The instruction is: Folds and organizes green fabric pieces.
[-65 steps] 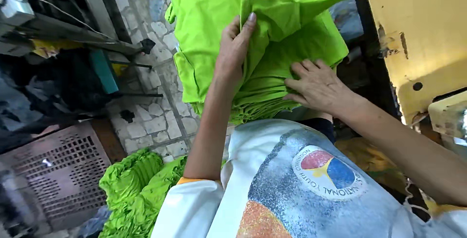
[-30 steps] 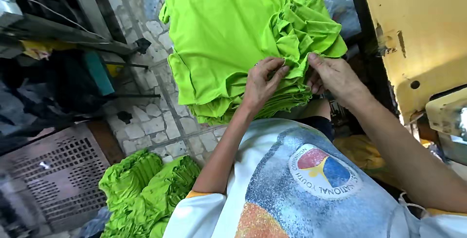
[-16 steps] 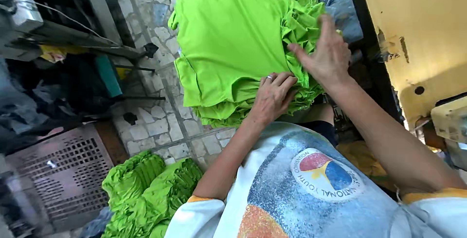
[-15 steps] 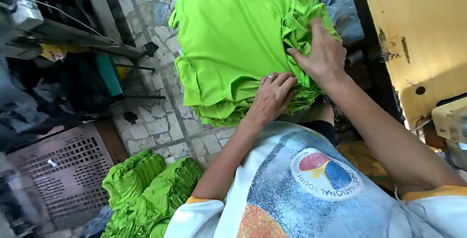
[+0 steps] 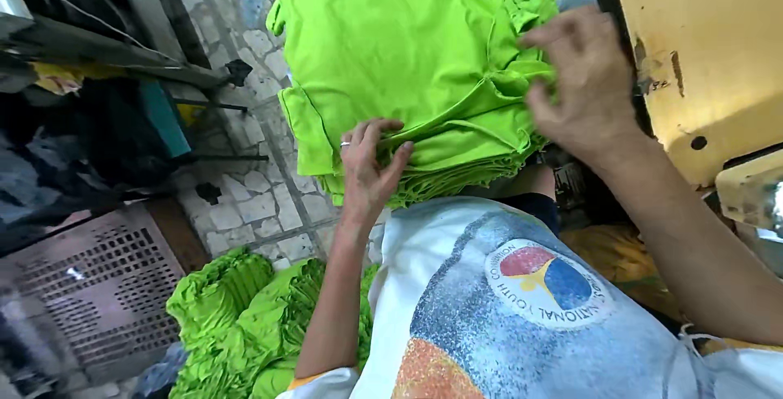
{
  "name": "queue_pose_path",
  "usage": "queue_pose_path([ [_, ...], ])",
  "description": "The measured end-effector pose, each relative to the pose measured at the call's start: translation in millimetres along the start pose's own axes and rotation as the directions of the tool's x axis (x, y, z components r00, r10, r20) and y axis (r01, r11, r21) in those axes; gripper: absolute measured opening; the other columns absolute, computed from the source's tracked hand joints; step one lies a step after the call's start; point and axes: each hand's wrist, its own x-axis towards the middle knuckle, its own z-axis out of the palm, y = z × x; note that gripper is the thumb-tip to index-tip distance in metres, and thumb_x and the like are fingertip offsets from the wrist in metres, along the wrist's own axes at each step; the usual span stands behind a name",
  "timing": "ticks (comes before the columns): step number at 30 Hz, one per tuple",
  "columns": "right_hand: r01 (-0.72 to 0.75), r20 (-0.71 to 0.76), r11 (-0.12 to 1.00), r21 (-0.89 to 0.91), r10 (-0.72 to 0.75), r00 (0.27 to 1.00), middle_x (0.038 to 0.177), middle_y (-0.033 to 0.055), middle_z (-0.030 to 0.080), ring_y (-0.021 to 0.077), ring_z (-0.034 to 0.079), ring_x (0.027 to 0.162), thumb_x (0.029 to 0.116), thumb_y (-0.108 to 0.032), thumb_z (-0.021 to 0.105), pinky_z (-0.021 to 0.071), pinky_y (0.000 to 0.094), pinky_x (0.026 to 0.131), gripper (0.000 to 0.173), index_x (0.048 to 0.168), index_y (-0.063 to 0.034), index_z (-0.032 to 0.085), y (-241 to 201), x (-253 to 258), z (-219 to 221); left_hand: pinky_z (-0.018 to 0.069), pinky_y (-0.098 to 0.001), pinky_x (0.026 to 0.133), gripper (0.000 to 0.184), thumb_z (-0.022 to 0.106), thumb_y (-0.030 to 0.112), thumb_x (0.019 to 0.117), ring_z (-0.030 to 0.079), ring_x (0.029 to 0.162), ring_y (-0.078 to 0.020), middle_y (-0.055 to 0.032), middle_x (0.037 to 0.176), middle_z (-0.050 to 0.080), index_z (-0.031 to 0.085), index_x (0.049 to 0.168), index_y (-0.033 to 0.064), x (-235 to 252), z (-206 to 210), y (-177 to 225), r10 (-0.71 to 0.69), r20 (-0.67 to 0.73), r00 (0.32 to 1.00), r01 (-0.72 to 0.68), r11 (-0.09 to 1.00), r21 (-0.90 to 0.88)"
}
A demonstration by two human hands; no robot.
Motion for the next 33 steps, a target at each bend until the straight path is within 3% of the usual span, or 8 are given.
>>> queue_pose_path([
  [4, 0.097, 0.242, 0.994, 0.052, -0.107, 0.964, 0.130, 0.0263, 0.061, 0.0496, 0.053, 0.127, 0.0987, -0.016, 0.064, 0.0418, 0.0681, 0.098, 0.025, 0.116, 0.0014, 0.069, 2.2, 25.0, 30.0, 0.0388, -0.0570, 0.102, 0.042, 0.065, 0.039, 0.0989, 0.053, 0.126, -0.0365, -0.0145, 0.132, 0.064, 0.068, 0.126, 0.0067, 34.8, 11.0, 22.6, 0.101, -0.015, 0.995, -0.100, 0.994, 0.038],
  [7, 0.182, 0.131, 0.962, 0.204, -0.211, 0.969, 0.109, 0.0223, 0.068, 0.0405, 0.063, 0.108, 0.1024, -0.014, 0.057, 0.0487, 0.0577, 0.092, 0.022, 0.110, 0.0020, 0.070, -6.8, 44.1, 12.8, 0.0484, -0.0491, 0.104, 0.055, 0.064, 0.033, 0.1003, 0.062, 0.121, -0.0314, -0.0195, 0.133, 0.063, 0.052, 0.144, 0.0005, 64.5, 27.7, 34.4, 0.113, 0.132, 0.985, -0.095, 0.986, -0.137],
  [9, 0.241, -0.040, 0.955, 0.170, -0.238, 0.970, 0.111, 0.0185, 0.069, 0.0322, 0.066, 0.107, 0.1054, -0.016, 0.053, 0.0528, 0.0467, 0.093, 0.024, 0.115, -0.0011, 0.069, -17.1, 44.4, 0.6, 0.0561, -0.0434, 0.089, 0.038, 0.062, 0.028, 0.1023, 0.071, 0.097, -0.0235, -0.0157, 0.108, 0.073, 0.064, 0.128, 0.0000, 78.8, 36.1, 38.7, 0.119, 0.114, 0.986, -0.098, 0.979, -0.177],
  [11, 0.255, -0.047, 0.966, 0.049, -0.253, 0.966, 0.131, 0.0218, 0.062, 0.0415, 0.056, 0.125, 0.1050, -0.020, 0.053, 0.0432, 0.0574, 0.101, 0.031, 0.130, -0.0040, 0.063, -19.9, 30.4, -7.7, 0.0521, -0.0299, 0.073, 0.028, 0.053, 0.023, 0.1068, 0.063, 0.077, -0.0101, -0.0069, 0.087, 0.068, 0.069, 0.110, 0.0006, 90.7, 32.9, 39.0, 0.090, 0.020, 0.996, -0.084, 0.971, -0.226],
  [18, 0.376, 0.397, 0.921, -0.107, -0.307, 0.865, 0.136, 0.0263, 0.059, 0.0489, 0.051, 0.132, 0.0814, 0.009, 0.068, 0.0420, 0.0663, 0.102, 0.025, 0.102, -0.0044, 0.071, 4.2, -26.6, 15.7, 0.0521, -0.0230, 0.075, 0.019, 0.049, 0.017, 0.1084, 0.060, 0.079, -0.0030, 0.0023, 0.087, 0.061, 0.063, 0.106, 0.0037, 89.0, 18.5, 30.3, 0.027, 0.092, 0.995, 0.029, 0.828, -0.560],
  [24, 0.309, 0.169, 0.947, 0.089, -0.320, 0.932, 0.111, 0.0246, 0.066, 0.0443, 0.067, 0.095, 0.0951, 0.002, 0.048, 0.0512, 0.0618, 0.075, 0.021, 0.096, 0.0034, 0.069, -4.0, 34.4, -3.6, 0.0555, -0.0279, 0.092, 0.046, 0.061, 0.034, 0.1013, 0.066, 0.103, -0.0087, -0.0093, 0.113, 0.068, 0.058, 0.129, -0.0030, 78.6, 41.4, 37.3, 0.254, 0.231, 0.939, -0.129, 0.884, -0.448],
  [28, 0.195, 0.107, 0.976, 0.094, -0.205, 0.973, 0.114, 0.0229, 0.062, 0.0423, 0.064, 0.103, 0.0964, 0.006, 0.046, 0.0504, 0.0586, 0.082, 0.023, 0.107, 0.0012, 0.066, -14.9, 56.1, 9.6, 0.0566, -0.0375, 0.086, 0.032, 0.066, 0.018, 0.0991, 0.071, 0.093, -0.0200, -0.0159, 0.102, 0.072, 0.063, 0.123, -0.0038, 85.8, 50.6, 42.1, 0.195, 0.112, 0.974, -0.161, 0.953, -0.257],
  [33, 0.231, -0.211, 0.969, 0.091, -0.208, 0.955, 0.116, 0.0231, 0.067, 0.0355, 0.065, 0.108, 0.0987, 0.004, 0.045, 0.0529, 0.0471, 0.090, 0.028, 0.118, 0.0034, 0.066, -15.4, 20.3, 9.6, 0.0544, -0.0263, 0.085, 0.030, 0.057, 0.019, 0.1046, 0.065, 0.094, -0.0074, -0.0077, 0.107, 0.068, 0.059, 0.127, -0.0014, 82.5, 47.2, 30.5, 0.077, 0.135, 0.988, 0.007, 0.845, -0.535],
])
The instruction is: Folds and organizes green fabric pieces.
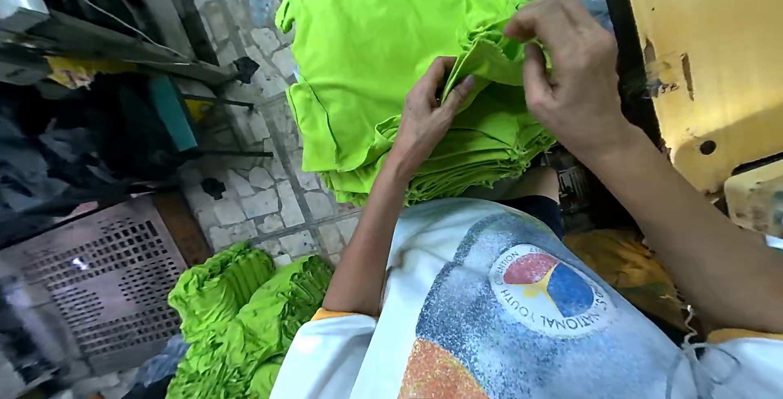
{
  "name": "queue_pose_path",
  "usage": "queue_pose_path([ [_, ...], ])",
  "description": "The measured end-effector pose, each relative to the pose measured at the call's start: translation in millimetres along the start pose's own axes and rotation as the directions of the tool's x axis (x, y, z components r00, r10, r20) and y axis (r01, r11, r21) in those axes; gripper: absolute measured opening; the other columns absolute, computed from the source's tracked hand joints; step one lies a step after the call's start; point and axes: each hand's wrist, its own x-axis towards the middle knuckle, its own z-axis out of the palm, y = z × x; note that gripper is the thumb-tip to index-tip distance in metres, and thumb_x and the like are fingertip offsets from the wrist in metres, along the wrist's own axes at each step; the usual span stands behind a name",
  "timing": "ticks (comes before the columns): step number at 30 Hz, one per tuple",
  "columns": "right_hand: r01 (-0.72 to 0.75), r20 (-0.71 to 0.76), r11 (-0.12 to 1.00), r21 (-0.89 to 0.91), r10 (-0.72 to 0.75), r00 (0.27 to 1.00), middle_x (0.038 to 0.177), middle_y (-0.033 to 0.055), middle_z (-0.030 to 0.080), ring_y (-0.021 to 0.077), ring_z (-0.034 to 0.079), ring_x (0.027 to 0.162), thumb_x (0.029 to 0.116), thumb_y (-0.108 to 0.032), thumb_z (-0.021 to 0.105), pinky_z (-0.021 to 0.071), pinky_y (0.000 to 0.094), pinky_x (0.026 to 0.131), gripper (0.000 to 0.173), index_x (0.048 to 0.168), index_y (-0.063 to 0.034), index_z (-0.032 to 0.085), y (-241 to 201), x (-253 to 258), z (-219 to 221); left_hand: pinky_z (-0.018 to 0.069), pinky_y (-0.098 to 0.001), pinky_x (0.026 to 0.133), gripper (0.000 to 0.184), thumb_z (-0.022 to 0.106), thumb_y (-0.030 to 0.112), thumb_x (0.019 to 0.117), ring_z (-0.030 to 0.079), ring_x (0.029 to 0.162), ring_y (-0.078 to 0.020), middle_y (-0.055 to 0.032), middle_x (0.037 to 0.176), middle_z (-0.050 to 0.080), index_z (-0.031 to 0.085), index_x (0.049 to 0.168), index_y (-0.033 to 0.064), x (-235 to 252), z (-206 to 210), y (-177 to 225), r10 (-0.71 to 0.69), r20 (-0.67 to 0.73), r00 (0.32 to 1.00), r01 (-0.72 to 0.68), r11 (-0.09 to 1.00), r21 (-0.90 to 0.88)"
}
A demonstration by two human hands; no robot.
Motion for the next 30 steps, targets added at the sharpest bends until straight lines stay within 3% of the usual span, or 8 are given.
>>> queue_pose_path([
  [6, -0.164, 0.023, 0.980, 0.115, 0.162, 0.986, 0.114, 0.0226, 0.065, 0.0260, 0.067, 0.098, 0.1079, -0.016, 0.048, 0.0577, 0.0357, 0.083, 0.029, 0.119, 0.0058, 0.064, 2.8, -39.9, 5.7, 0.0528, -0.0296, 0.097, 0.049, 0.035, 0.033, 0.1114, 0.065, 0.107, -0.0106, -0.0116, 0.120, 0.067, 0.057, 0.137, -0.0028, -9.7, 10.2, 6.1, 0.093, 0.132, 0.987, -0.099, 0.994, 0.042],
  [9, -0.302, 0.188, 0.925, 0.228, 0.263, 0.946, 0.119, 0.0182, 0.065, 0.0229, 0.065, 0.105, 0.1075, -0.017, 0.041, 0.0538, 0.0370, 0.091, 0.034, 0.124, 0.0013, 0.064, 11.2, -48.2, 13.6, 0.0564, -0.0335, 0.091, 0.033, 0.055, 0.017, 0.1053, 0.068, 0.102, -0.0189, -0.0173, 0.119, 0.067, 0.060, 0.129, -0.0049, -8.9, 17.7, -4.3, 0.114, 0.103, 0.988, -0.134, 0.968, 0.211],
  [11, -0.308, 0.204, 0.917, 0.254, 0.261, 0.944, 0.118, 0.0169, 0.067, 0.0209, 0.066, 0.107, 0.1082, -0.017, 0.038, 0.0539, 0.0364, 0.093, 0.036, 0.127, 0.0011, 0.062, 12.1, -56.0, 15.6, 0.0540, -0.0417, 0.096, 0.040, 0.065, 0.024, 0.1004, 0.067, 0.106, -0.0259, -0.0185, 0.117, 0.069, 0.062, 0.128, -0.0050, -7.1, 17.2, -10.3, 0.163, 0.143, 0.976, -0.200, 0.932, 0.301],
  [14, -0.303, 0.233, 0.904, 0.301, 0.238, 0.943, 0.111, 0.0129, 0.066, 0.0153, 0.066, 0.100, 0.1056, -0.020, 0.041, 0.0553, 0.0331, 0.088, 0.034, 0.126, 0.0007, 0.057, 13.9, -68.3, 12.0, 0.0499, -0.0510, 0.095, 0.045, 0.065, 0.038, 0.0995, 0.065, 0.105, -0.0309, -0.0157, 0.109, 0.070, 0.066, 0.123, -0.0009, -9.2, 15.1, -8.8, 0.168, 0.237, 0.957, -0.252, 0.888, 0.385],
  [18, -0.241, 0.252, 0.923, 0.301, 0.166, 0.953, 0.117, 0.0162, 0.066, 0.0195, 0.065, 0.111, 0.1002, -0.043, 0.060, 0.0529, 0.0356, 0.098, 0.054, 0.130, 0.0019, 0.055, 22.1, -77.5, 10.6, 0.0510, -0.0514, 0.089, 0.022, 0.062, 0.015, 0.1004, 0.068, 0.099, -0.0313, -0.0145, 0.102, 0.072, 0.071, 0.114, 0.0011, -8.6, 20.9, -10.4, 0.200, 0.159, 0.967, -0.251, 0.861, 0.442],
  [22, -0.161, 0.253, 0.956, 0.246, 0.097, 0.962, 0.116, 0.0217, 0.068, 0.0315, 0.068, 0.107, 0.0946, -0.008, 0.066, 0.0556, 0.0442, 0.094, 0.022, 0.112, 0.0048, 0.068, 28.0, -69.6, 11.8, 0.0547, -0.0311, 0.085, 0.025, 0.052, 0.015, 0.1057, 0.066, 0.091, -0.0117, -0.0100, 0.100, 0.069, 0.067, 0.114, -0.0036, -0.4, 8.3, 3.6, 0.021, -0.098, 0.995, -0.011, 0.994, 0.106],
  [25, -0.107, 0.276, 0.969, 0.224, 0.042, 0.960, 0.105, 0.0212, 0.071, 0.0317, 0.071, 0.095, 0.0948, -0.004, 0.063, 0.0573, 0.0463, 0.087, 0.015, 0.105, 0.0044, 0.072, 22.2, -42.6, 0.9, 0.0544, -0.0294, 0.088, 0.022, 0.044, 0.017, 0.1086, 0.063, 0.094, -0.0052, -0.0008, 0.101, 0.065, 0.059, 0.116, 0.0015, 5.5, -12.3, 17.8, -0.007, -0.135, 0.991, -0.017, 0.985, -0.172],
  [30, -0.026, 0.192, 0.997, 0.071, 0.012, 0.981, 0.109, 0.0225, 0.069, 0.0363, 0.069, 0.101, 0.1014, -0.011, 0.058, 0.0540, 0.0513, 0.089, 0.021, 0.110, 0.0027, 0.071, 11.4, 11.1, -5.6, 0.0580, -0.0423, 0.087, 0.043, 0.068, 0.026, 0.0981, 0.071, 0.095, -0.0224, -0.0164, 0.102, 0.071, 0.058, 0.125, -0.0061, -2.7, 8.5, 16.8, 0.110, 0.082, 0.991, -0.129, 0.949, 0.288],
])
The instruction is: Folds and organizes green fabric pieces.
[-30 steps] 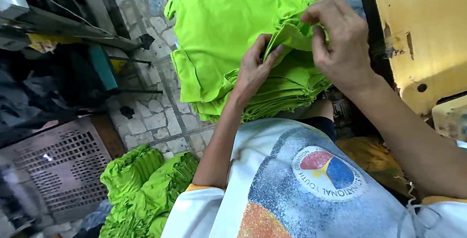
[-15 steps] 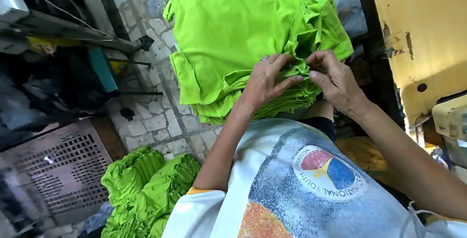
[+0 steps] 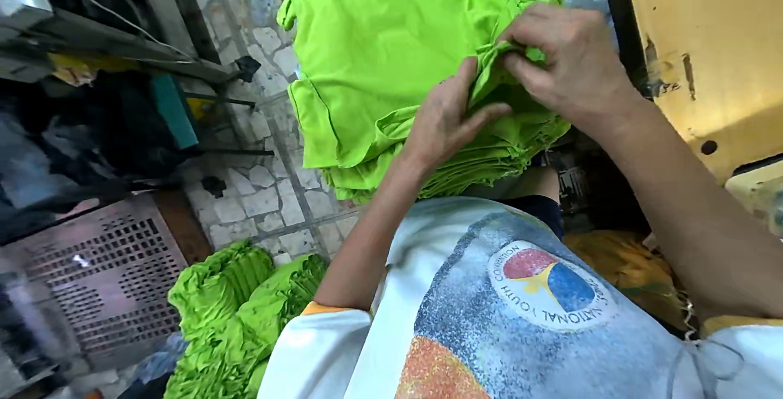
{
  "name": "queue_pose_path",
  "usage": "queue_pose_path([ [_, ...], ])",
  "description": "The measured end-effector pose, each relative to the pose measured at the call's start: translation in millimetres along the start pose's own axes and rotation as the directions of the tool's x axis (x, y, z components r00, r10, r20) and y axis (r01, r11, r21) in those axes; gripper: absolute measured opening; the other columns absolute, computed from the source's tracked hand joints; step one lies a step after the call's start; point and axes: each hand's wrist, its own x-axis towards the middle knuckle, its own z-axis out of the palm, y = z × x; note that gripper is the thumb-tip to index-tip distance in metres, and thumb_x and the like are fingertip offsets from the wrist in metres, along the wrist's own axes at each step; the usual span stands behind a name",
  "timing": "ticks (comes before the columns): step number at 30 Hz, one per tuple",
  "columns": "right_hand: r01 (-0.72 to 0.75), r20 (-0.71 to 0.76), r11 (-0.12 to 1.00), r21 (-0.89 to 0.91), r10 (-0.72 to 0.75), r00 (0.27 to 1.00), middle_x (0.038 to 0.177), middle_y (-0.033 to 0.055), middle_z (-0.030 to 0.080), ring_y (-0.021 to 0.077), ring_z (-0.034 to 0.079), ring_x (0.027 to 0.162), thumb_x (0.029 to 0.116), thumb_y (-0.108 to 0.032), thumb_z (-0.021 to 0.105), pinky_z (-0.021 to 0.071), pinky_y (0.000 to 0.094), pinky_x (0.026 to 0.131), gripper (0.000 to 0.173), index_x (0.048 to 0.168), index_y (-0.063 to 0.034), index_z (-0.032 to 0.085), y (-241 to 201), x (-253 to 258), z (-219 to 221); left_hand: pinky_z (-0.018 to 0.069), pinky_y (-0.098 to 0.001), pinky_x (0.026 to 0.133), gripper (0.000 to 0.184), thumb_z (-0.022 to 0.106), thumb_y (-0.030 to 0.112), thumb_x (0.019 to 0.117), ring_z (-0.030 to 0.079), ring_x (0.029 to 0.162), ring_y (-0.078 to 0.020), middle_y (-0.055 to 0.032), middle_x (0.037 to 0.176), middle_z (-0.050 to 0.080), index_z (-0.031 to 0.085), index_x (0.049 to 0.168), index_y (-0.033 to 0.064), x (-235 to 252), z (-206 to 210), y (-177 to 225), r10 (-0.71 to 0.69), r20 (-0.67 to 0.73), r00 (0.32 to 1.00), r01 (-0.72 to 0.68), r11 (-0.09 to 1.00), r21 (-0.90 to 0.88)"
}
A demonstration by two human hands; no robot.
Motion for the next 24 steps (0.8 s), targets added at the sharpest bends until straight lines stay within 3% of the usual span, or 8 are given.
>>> queue_pose_path([
  [3, 0.059, -0.074, 0.979, -0.196, -0.074, 0.994, 0.128, 0.0241, 0.065, 0.0427, 0.060, 0.123, 0.1047, -0.015, 0.052, 0.0451, 0.0584, 0.102, 0.028, 0.124, -0.0010, 0.066, -23.4, -11.0, 7.6, 0.0568, -0.0387, 0.087, 0.027, 0.060, 0.008, 0.0978, 0.070, 0.095, -0.0189, -0.0160, 0.104, 0.072, 0.064, 0.120, -0.0060, 6.2, 1.4, -14.7, -0.139, -0.184, 0.973, 0.126, 0.989, -0.082],
  [5, 0.238, 0.056, 0.944, -0.231, -0.231, 0.971, 0.130, 0.0223, 0.065, 0.0421, 0.059, 0.125, 0.0985, -0.002, 0.053, 0.0452, 0.0582, 0.102, 0.025, 0.118, -0.0029, 0.069, -30.1, -39.9, 21.3, 0.0563, -0.0344, 0.091, 0.025, 0.055, 0.014, 0.1030, 0.068, 0.100, -0.0111, -0.0089, 0.108, 0.070, 0.063, 0.121, -0.0020, 10.4, -13.4, -22.1, -0.278, -0.223, 0.934, 0.205, 0.930, -0.304],
  [7, 0.267, 0.292, 0.922, -0.282, -0.183, 0.939, 0.136, 0.0232, 0.062, 0.0439, 0.056, 0.131, 0.0908, 0.011, 0.059, 0.0471, 0.0612, 0.101, 0.023, 0.105, -0.0027, 0.070, -17.6, -62.0, 34.1, 0.0574, -0.0320, 0.089, 0.023, 0.053, 0.017, 0.1063, 0.068, 0.097, -0.0081, -0.0033, 0.104, 0.069, 0.063, 0.120, 0.0013, 12.1, -26.8, -23.1, -0.344, -0.198, 0.918, 0.223, 0.859, -0.460],
  [9, 0.224, 0.340, 0.908, -0.355, -0.097, 0.935, 0.130, 0.0254, 0.064, 0.0467, 0.058, 0.127, 0.0892, 0.013, 0.060, 0.0493, 0.0643, 0.092, 0.017, 0.097, 0.0001, 0.068, -6.8, -64.1, 31.8, 0.0583, -0.0310, 0.085, 0.019, 0.052, 0.017, 0.1071, 0.068, 0.092, -0.0078, -0.0006, 0.099, 0.069, 0.062, 0.116, 0.0041, 15.0, -31.4, -21.7, -0.361, -0.166, 0.918, 0.225, 0.817, -0.530],
  [15, 0.118, 0.149, 0.982, -0.146, -0.096, 0.984, 0.111, 0.0266, 0.066, 0.0461, 0.064, 0.105, 0.0950, 0.008, 0.047, 0.0497, 0.0608, 0.085, 0.022, 0.094, 0.0049, 0.069, -4.4, -4.9, 3.0, 0.0564, -0.0311, 0.092, 0.059, 0.067, 0.039, 0.0957, 0.066, 0.103, -0.0088, -0.0082, 0.114, 0.068, 0.052, 0.136, -0.0015, -0.8, -13.2, -4.8, -0.108, 0.093, 0.990, 0.127, 0.965, -0.229],
  [18, 0.045, 0.038, 0.986, -0.159, -0.040, 0.998, 0.112, 0.0258, 0.065, 0.0446, 0.064, 0.104, 0.0960, 0.007, 0.046, 0.0497, 0.0584, 0.084, 0.022, 0.100, 0.0042, 0.067, -8.4, 15.7, 14.6, 0.0556, -0.0402, 0.083, 0.037, 0.065, 0.024, 0.0990, 0.070, 0.090, -0.0210, -0.0165, 0.097, 0.071, 0.063, 0.120, -0.0058, 7.0, 4.2, -10.4, -0.107, -0.033, 0.994, 0.106, 0.994, -0.007],
  [21, 0.228, -0.038, 0.942, -0.246, -0.245, 0.969, 0.126, 0.0225, 0.067, 0.0410, 0.062, 0.120, 0.1012, 0.002, 0.048, 0.0473, 0.0552, 0.099, 0.026, 0.116, -0.0026, 0.069, -23.6, -12.2, 24.5, 0.0565, -0.0331, 0.086, 0.028, 0.051, 0.021, 0.1070, 0.067, 0.092, -0.0100, -0.0068, 0.100, 0.070, 0.066, 0.118, 0.0001, 18.9, -9.1, -22.0, -0.324, -0.133, 0.937, 0.280, 0.921, -0.271],
  [24, 0.390, 0.310, 0.885, -0.253, -0.308, 0.900, 0.133, 0.0220, 0.064, 0.0416, 0.058, 0.129, 0.0931, 0.010, 0.058, 0.0458, 0.0590, 0.105, 0.021, 0.105, -0.0026, 0.070, -8.8, -59.4, 36.1, 0.0588, -0.0311, 0.081, 0.028, 0.046, 0.027, 0.1103, 0.068, 0.086, -0.0078, -0.0006, 0.094, 0.069, 0.063, 0.116, 0.0050, 17.9, -28.9, -21.7, -0.464, -0.112, 0.879, 0.353, 0.791, -0.499],
])
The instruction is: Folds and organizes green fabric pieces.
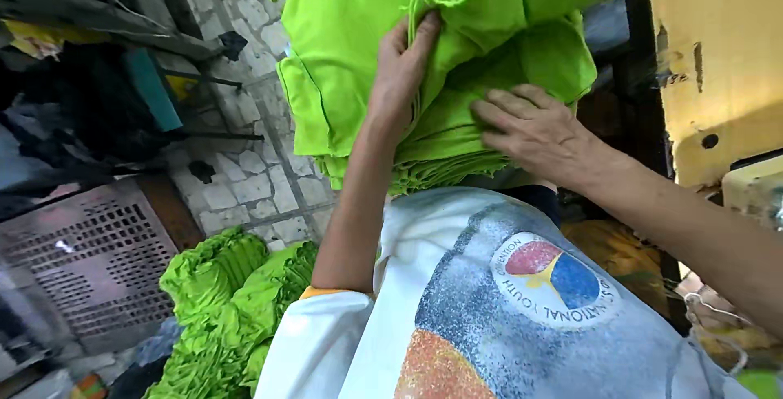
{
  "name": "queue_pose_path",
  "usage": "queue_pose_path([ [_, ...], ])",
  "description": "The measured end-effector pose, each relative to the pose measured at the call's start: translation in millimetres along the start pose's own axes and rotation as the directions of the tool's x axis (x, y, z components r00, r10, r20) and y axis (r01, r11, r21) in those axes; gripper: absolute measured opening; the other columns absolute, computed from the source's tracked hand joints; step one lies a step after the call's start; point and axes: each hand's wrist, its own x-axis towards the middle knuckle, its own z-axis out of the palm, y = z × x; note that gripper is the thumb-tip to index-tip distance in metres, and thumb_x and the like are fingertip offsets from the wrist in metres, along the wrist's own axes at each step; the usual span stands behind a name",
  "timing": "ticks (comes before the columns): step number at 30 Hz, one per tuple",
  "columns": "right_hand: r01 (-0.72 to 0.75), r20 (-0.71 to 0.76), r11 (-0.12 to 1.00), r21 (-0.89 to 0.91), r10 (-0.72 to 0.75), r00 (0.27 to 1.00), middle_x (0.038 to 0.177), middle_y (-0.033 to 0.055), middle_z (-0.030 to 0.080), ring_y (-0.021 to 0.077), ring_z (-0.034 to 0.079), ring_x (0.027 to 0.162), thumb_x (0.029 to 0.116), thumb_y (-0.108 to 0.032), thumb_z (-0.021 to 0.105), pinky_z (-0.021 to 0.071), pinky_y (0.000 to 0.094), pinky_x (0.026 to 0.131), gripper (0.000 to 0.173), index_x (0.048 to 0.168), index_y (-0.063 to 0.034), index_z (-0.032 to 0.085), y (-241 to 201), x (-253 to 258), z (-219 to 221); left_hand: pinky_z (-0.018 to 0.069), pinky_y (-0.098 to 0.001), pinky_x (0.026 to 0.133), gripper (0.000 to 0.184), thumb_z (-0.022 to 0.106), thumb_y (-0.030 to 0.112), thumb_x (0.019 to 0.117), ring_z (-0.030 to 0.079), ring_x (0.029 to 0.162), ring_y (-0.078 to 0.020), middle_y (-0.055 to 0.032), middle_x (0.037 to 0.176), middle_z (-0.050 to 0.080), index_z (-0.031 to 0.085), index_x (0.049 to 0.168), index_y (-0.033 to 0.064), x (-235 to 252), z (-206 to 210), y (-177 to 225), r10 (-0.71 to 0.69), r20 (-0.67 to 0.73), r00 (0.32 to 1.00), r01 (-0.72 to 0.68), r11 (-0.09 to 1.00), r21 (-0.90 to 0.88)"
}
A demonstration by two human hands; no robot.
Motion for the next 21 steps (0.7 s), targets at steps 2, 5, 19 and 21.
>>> queue_pose_path([
  [2, -0.054, 0.101, 0.998, -0.022, 0.056, 0.993, 0.128, 0.0244, 0.064, 0.0442, 0.058, 0.126, 0.0905, 0.013, 0.059, 0.0469, 0.0607, 0.100, 0.017, 0.097, -0.0005, 0.068, 11.1, -12.0, 5.0, 0.0594, -0.0328, 0.084, 0.030, 0.044, 0.028, 0.1110, 0.069, 0.091, -0.0096, -0.0018, 0.099, 0.070, 0.062, 0.121, 0.0059, -1.6, -1.3, 4.0, -0.032, 0.023, 0.999, 0.033, 0.998, -0.055],
  [5, -0.130, 0.002, 0.989, 0.065, 0.130, 0.991, 0.116, 0.0268, 0.067, 0.0472, 0.062, 0.114, 0.0910, 0.013, 0.055, 0.0488, 0.0620, 0.093, 0.016, 0.092, 0.0046, 0.068, 22.6, 2.0, -16.4, 0.0568, -0.0332, 0.094, 0.036, 0.047, 0.028, 0.1092, 0.067, 0.104, -0.0091, -0.0054, 0.114, 0.068, 0.055, 0.132, 0.0008, -14.7, 4.1, -1.4, 0.093, 0.193, 0.977, -0.096, 0.995, 0.009],
  [19, -0.179, 0.100, 0.983, -0.041, 0.182, 0.978, 0.124, 0.0260, 0.064, 0.0479, 0.057, 0.124, 0.0919, 0.012, 0.058, 0.0455, 0.0647, 0.096, 0.018, 0.101, 0.0008, 0.068, 23.2, 3.9, 11.2, 0.0589, -0.0309, 0.078, 0.030, 0.042, 0.028, 0.1112, 0.068, 0.084, -0.0073, 0.0005, 0.091, 0.069, 0.064, 0.114, 0.0068, 6.3, -0.2, -0.9, -0.091, -0.012, 0.996, 0.091, 0.996, 0.005],
  [21, -0.204, 0.083, 0.978, 0.035, 0.201, 0.976, 0.117, 0.0264, 0.066, 0.0486, 0.061, 0.115, 0.0916, 0.013, 0.056, 0.0477, 0.0643, 0.090, 0.016, 0.097, 0.0036, 0.068, 31.0, 9.0, -4.6, 0.0579, -0.0306, 0.086, 0.030, 0.045, 0.025, 0.1099, 0.068, 0.094, -0.0067, -0.0019, 0.104, 0.069, 0.061, 0.124, 0.0039, -1.4, 2.4, -6.2, 0.026, 0.055, 0.998, -0.027, 0.999, 0.018],
])
